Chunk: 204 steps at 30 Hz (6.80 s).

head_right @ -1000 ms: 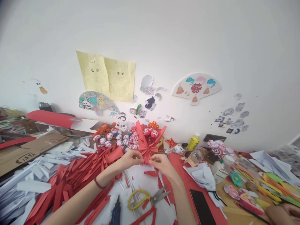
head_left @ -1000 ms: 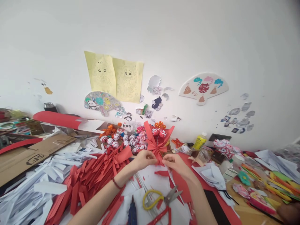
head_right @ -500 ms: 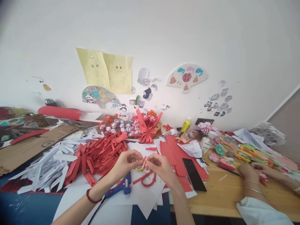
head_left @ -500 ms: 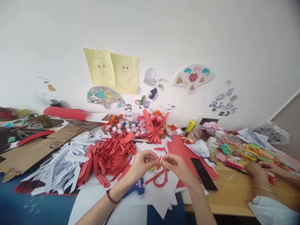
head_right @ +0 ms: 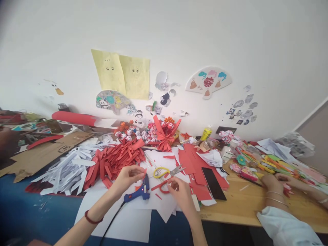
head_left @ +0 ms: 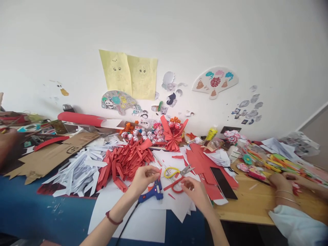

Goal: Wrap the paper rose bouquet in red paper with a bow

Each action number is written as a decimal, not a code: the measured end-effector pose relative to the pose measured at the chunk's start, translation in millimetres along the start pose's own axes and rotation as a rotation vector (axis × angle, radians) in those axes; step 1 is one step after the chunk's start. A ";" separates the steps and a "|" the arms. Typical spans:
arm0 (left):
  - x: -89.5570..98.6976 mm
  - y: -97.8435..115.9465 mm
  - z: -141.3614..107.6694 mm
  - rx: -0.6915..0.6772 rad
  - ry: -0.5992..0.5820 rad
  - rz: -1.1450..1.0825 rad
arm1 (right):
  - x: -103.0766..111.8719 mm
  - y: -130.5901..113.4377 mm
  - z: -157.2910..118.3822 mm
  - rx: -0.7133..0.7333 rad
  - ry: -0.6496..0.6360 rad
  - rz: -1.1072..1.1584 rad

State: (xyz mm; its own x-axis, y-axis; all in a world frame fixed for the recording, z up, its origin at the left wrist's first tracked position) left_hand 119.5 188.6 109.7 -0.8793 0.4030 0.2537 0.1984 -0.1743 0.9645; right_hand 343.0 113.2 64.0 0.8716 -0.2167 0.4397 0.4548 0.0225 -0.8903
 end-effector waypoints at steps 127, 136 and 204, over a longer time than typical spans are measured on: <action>-23.8 140.1 51.2 -0.173 0.116 0.701 | 44.6 -106.4 44.3 0.228 0.450 0.795; -11.6 146.3 29.1 -0.217 0.223 0.752 | 36.4 -98.0 46.9 0.163 0.396 0.972; -30.9 85.0 3.9 -0.094 0.102 0.229 | 20.1 -74.0 26.5 0.013 0.405 0.976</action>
State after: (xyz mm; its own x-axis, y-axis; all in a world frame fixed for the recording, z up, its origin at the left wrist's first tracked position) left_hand 165.2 164.8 184.1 -0.8562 0.2513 0.4514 0.3604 -0.3355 0.8704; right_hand 331.7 133.0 141.8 0.7351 -0.4089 -0.5407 -0.4066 0.3723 -0.8343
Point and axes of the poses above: each hand's wrist, its own z-axis towards the middle knuckle, its own x-axis out of the back of the hand, y = z × x, the point moved 9 cm from there along z, towards the middle knuckle, and after that the axes turned 11 degrees about z, right-handed, at the moved point
